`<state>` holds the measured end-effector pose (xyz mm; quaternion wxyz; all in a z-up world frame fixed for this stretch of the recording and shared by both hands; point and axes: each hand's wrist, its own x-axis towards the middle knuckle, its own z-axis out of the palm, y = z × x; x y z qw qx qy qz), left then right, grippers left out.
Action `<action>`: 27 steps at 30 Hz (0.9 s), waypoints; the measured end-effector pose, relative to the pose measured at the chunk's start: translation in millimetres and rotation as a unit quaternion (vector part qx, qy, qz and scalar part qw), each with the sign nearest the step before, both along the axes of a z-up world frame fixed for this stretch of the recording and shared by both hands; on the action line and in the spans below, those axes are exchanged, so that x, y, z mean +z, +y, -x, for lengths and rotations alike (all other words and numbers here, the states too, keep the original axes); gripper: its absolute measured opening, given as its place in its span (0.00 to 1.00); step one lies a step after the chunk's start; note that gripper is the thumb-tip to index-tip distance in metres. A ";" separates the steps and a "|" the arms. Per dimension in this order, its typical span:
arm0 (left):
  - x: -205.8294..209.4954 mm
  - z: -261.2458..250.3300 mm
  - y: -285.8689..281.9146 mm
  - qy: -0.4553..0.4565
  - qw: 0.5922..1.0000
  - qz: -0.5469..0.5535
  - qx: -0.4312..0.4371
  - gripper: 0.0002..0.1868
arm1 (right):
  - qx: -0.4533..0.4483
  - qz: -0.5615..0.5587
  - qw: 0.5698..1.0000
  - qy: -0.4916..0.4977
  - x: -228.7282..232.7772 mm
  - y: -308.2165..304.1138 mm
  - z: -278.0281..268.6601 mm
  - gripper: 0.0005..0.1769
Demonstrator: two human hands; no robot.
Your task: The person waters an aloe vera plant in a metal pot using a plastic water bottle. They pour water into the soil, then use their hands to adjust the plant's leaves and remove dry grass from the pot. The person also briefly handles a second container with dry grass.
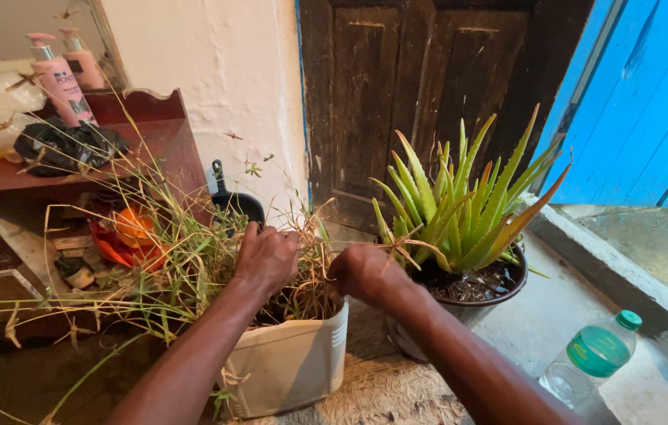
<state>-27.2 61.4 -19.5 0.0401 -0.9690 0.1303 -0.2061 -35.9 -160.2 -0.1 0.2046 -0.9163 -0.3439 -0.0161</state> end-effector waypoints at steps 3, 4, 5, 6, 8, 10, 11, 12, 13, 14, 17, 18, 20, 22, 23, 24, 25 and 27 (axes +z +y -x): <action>0.4 -0.7 0.9 0.011 1.000 0.002 -0.003 0.07 | -0.029 -0.056 0.998 -0.008 8.4 -10.7 -0.1 0.16; -1.2 0.5 1.1 0.003 1.000 0.005 -0.005 0.08 | -0.048 -0.074 0.996 -0.018 9.2 -13.1 1.3 0.20; -1.5 -0.5 0.5 -0.008 1.000 0.007 -0.009 0.08 | -0.042 -0.094 0.993 -0.053 9.4 -16.0 3.2 0.24; -1.4 -1.9 0.2 -0.019 1.000 0.009 -0.013 0.08 | -0.037 -0.113 0.989 -0.087 8.1 -18.6 6.5 0.29; -1.6 -2.8 1.3 -0.019 1.000 0.002 -0.014 0.07 | -0.024 -0.137 0.983 -0.119 7.1 -19.7 11.2 0.37; -2.7 -2.6 1.3 -0.005 1.000 -0.006 -0.004 0.07 | -0.011 -0.148 0.982 -0.116 6.9 -16.9 15.6 0.43; -1.9 -3.8 0.7 0.006 1.000 -0.011 0.004 0.07 | -0.010 -0.132 0.988 -0.078 6.7 -11.8 18.1 0.40; -0.8 -4.9 0.1 0.017 1.000 -0.016 0.012 0.07 | -0.008 -0.117 0.992 -0.040 5.1 -4.2 22.3 0.38; -1.5 -3.5 -0.1 0.013 1.000 -0.012 0.007 0.07 | -0.006 -0.100 0.995 0.000 3.6 2.9 27.0 0.35; -1.5 -2.1 0.1 0.008 1.000 -0.008 0.001 0.07 | -0.029 -0.069 0.995 0.061 1.5 9.6 32.4 0.29; 2.3 -1.3 -1.0 -0.002 1.000 -0.019 0.000 0.07 | -0.054 0.019 0.990 0.129 -9.4 18.7 41.8 0.21; 3.0 0.0 -1.1 -0.003 1.000 -0.027 0.003 0.07 | -0.034 0.042 0.995 0.081 -16.5 19.8 41.8 0.22; 6.5 -0.6 -2.7 0.017 0.999 -0.039 0.020 0.07 | 0.008 0.051 0.999 0.009 -31.7 23.9 36.9 0.26; 8.8 -0.6 -4.4 0.025 0.998 -0.047 0.031 0.07 | 0.052 0.024 0.998 -0.038 -44.5 29.8 32.6 0.31; 9.6 -0.1 -4.4 0.023 0.998 -0.048 0.033 0.07 | 0.048 0.027 0.998 -0.029 -49.6 31.1 33.8 0.31; 10.0 0.3 -4.6 0.021 0.998 -0.049 0.036 0.07 | 0.045 0.030 0.998 -0.020 -53.2 32.4 36.8 0.31; 10.3 0.5 -4.5 0.007 0.998 -0.054 0.033 0.08 | 0.042 0.034 0.998 -0.012 -53.8 32.3 39.1 0.31; 8.8 2.7 -4.2 -0.018 0.997 -0.063 0.027 0.10 | 0.036 0.041 0.998 -0.001 -47.6 29.6 40.4 0.32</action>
